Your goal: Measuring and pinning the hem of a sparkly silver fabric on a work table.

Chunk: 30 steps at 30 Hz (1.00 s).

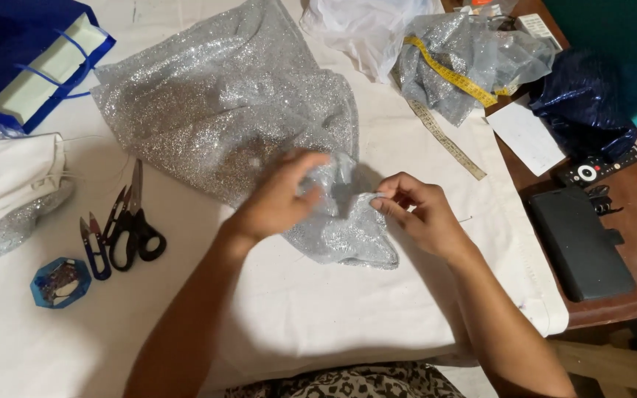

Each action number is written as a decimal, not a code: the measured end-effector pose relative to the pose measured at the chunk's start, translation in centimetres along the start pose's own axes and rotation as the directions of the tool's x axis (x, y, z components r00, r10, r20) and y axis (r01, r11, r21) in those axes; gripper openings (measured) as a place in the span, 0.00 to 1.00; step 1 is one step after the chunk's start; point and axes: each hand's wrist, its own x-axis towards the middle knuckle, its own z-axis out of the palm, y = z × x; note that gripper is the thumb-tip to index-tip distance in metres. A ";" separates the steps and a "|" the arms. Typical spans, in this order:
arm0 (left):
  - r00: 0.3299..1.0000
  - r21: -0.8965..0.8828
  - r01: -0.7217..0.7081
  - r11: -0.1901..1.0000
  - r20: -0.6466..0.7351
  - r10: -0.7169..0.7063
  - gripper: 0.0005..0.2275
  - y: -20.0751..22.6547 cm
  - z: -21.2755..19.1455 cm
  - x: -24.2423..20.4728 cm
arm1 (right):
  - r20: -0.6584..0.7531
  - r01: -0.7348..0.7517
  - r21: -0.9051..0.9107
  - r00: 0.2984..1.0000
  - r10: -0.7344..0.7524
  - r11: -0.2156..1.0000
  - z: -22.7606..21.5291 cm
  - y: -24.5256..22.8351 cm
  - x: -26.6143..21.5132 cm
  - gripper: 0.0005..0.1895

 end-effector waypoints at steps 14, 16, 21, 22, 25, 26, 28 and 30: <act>0.931 -0.389 0.254 0.885 0.346 -0.115 0.09 -1.6 3.4 2.2 | 0.076 -0.117 0.343 0.992 0.096 0.932 0.0 1.4 0.2 0.13; 0.939 -0.430 0.245 0.869 0.329 -0.102 0.08 -1.6 3.6 2.3 | 0.114 -0.099 0.335 0.991 0.064 0.937 0.3 1.3 0.1 0.19; 0.929 -0.313 0.242 0.918 0.349 -0.126 0.08 -1.1 2.7 2.8 | 0.101 -0.082 0.316 0.994 0.052 0.945 0.3 2.5 0.0 0.17; 0.929 -0.313 0.243 0.918 0.349 -0.127 0.08 -0.4 2.1 2.9 | 0.102 -0.083 0.316 0.993 0.053 0.945 0.1 2.6 -0.1 0.17; 0.889 -0.269 0.306 0.913 0.424 -0.174 0.12 -0.3 1.4 2.8 | 0.085 -0.092 0.307 0.994 0.070 0.947 -0.4 2.9 -0.1 0.16; 0.894 -0.236 0.278 0.931 0.417 -0.161 0.11 -1.8 2.0 2.6 | 0.074 -0.101 0.324 0.994 0.081 0.941 -0.6 2.8 -0.1 0.16; 0.900 -0.203 0.249 0.947 0.409 -0.149 0.11 -3.2 2.3 2.3 | 0.066 -0.108 0.341 0.994 0.091 0.934 -0.7 2.7 0.0 0.17; 0.880 -0.236 0.298 0.925 0.443 -0.170 0.12 -3.2 1.8 2.2 | 0.088 -0.113 0.328 0.992 0.089 0.938 -0.8 2.6 0.0 0.18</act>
